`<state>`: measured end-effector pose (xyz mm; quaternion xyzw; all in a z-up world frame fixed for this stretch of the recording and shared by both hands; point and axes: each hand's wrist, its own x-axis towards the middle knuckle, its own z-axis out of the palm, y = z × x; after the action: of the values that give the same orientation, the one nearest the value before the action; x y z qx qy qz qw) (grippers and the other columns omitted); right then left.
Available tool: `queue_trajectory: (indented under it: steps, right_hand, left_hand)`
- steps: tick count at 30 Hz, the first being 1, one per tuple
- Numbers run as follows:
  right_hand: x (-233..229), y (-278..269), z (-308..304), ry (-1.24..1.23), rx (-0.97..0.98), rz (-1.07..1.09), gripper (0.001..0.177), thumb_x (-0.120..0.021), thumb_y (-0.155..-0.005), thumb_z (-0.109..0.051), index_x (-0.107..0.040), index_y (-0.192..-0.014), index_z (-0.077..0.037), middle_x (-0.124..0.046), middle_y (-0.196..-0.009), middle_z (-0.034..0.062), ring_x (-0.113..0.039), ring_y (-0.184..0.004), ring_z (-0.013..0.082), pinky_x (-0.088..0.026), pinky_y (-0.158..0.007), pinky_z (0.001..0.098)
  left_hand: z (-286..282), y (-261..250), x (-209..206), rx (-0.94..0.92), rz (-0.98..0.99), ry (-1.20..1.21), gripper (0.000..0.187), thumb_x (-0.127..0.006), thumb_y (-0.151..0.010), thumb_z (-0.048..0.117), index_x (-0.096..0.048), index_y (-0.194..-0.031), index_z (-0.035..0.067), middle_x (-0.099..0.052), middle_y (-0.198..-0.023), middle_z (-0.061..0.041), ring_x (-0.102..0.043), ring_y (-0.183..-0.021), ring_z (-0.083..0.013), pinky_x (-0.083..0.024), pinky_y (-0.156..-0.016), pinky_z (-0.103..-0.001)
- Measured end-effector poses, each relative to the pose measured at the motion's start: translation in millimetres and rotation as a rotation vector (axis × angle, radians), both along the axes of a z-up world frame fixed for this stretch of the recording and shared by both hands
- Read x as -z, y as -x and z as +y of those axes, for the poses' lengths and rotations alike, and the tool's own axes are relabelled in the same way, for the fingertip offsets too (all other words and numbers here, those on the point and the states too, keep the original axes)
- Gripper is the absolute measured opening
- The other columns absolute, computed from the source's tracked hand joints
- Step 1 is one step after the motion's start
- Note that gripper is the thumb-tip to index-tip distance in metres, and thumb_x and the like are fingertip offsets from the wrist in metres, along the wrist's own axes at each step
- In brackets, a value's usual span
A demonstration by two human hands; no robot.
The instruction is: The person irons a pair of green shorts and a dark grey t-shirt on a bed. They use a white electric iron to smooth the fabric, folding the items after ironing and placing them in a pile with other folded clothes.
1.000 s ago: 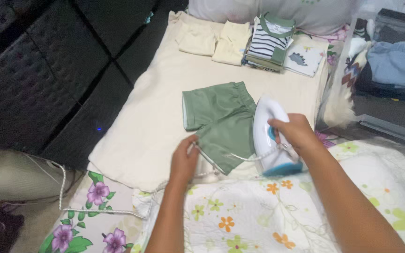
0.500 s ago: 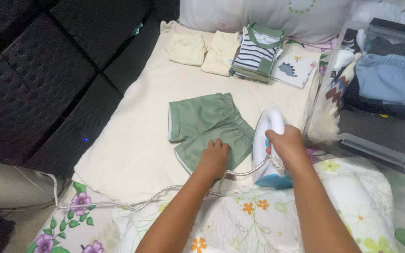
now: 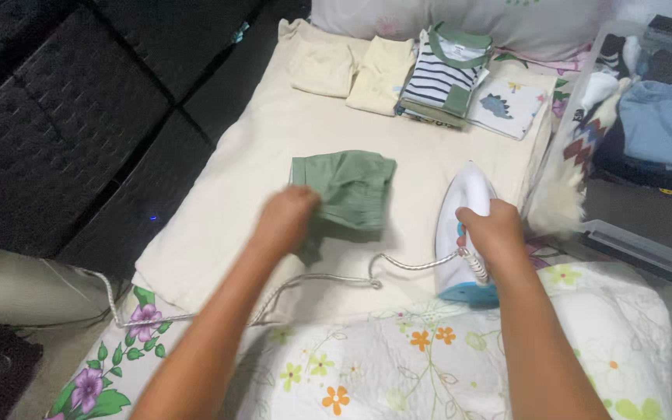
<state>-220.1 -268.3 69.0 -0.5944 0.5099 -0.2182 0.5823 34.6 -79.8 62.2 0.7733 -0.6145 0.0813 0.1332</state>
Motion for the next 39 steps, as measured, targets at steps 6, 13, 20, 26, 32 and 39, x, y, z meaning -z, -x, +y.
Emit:
queue_trajectory:
  steps: [6, 13, 20, 26, 32, 39]
  right_hand:
    - [-4.5, -2.2, 5.3, -0.028, -0.031, 0.016, 0.021, -0.062, -0.075, -0.009, -0.057, -0.086, 0.008, -0.056, -0.065, 0.0115, -0.055, -0.048, 0.0188, -0.044, -0.038, 0.0349]
    - [-4.0, -9.0, 13.7, 0.014, -0.079, 0.055, 0.021, -0.063, -0.075, -0.011, -0.059, -0.085, 0.007, -0.058, -0.065, 0.0116, -0.055, -0.048, 0.019, -0.045, -0.038, 0.0353]
    - [-3.3, -8.6, 16.9, 0.018, -0.108, 0.054, 0.019, -0.063, -0.075, -0.011, -0.059, -0.082, 0.007, -0.058, -0.064, 0.0115, -0.055, -0.048, 0.018, -0.045, -0.04, 0.0337]
    - [-7.1, -11.9, 17.9, -0.032, -0.144, 0.054, 0.019, -0.062, -0.076, -0.012, -0.059, -0.082, 0.006, -0.056, -0.064, 0.0099, -0.053, -0.047, 0.0169, -0.044, -0.04, 0.0337]
    - [-13.0, -11.5, 18.1, -0.048, -0.167, 0.051, 0.019, -0.062, -0.075, -0.012, -0.06, -0.08, 0.006, -0.057, -0.063, 0.0109, -0.052, -0.046, 0.0172, -0.044, -0.039, 0.034]
    - [-9.4, -8.1, 8.6, -0.004, -0.184, 0.075, 0.02, -0.063, -0.074, -0.012, -0.061, -0.077, 0.007, -0.058, -0.062, 0.0103, -0.053, -0.047, 0.0166, -0.044, -0.042, 0.0313]
  left_hand:
    - [83.8, -53.7, -71.1, -0.385, -0.087, -0.422, 0.02, -0.068, -0.064, 0.008, -0.073, -0.078, 0.02, -0.065, -0.085, -0.004, -0.056, -0.09, -0.028, -0.044, -0.077, -0.043]
    - [65.0, -2.3, 10.8, -0.345, 0.273, -0.151, 0.042, -0.066, -0.067, 0.015, -0.058, -0.107, 0.007, -0.054, -0.115, -0.015, -0.051, -0.105, -0.032, -0.042, -0.086, -0.044]
    - [21.3, 25.3, 75.0, -0.263, 0.096, -0.217, 0.033, -0.054, -0.073, 0.002, -0.054, -0.107, 0.0, -0.054, -0.109, -0.018, -0.051, -0.104, -0.0341, -0.046, -0.085, -0.043]
    - [-7.4, -47.3, 58.9, -0.369, 0.23, -0.165, 0.015, -0.054, -0.075, 0.007, -0.063, -0.086, 0.006, -0.062, -0.091, -0.02, -0.059, -0.089, -0.0369, -0.047, -0.078, -0.046]
    - [-56.3, -109.0, -40.0, -0.375, -0.205, 0.104, 0.014, -0.05, -0.081, 0.004, -0.058, -0.093, 0.005, -0.06, -0.09, -0.017, -0.06, -0.082, -0.037, -0.049, -0.07, -0.046]
    - [-67.9, -87.5, -145.8, 0.023, -0.272, 0.52, 0.027, -0.061, -0.075, -0.005, -0.059, -0.098, 0.009, -0.057, -0.093, -0.011, -0.055, -0.089, -0.0324, -0.047, -0.071, -0.042]
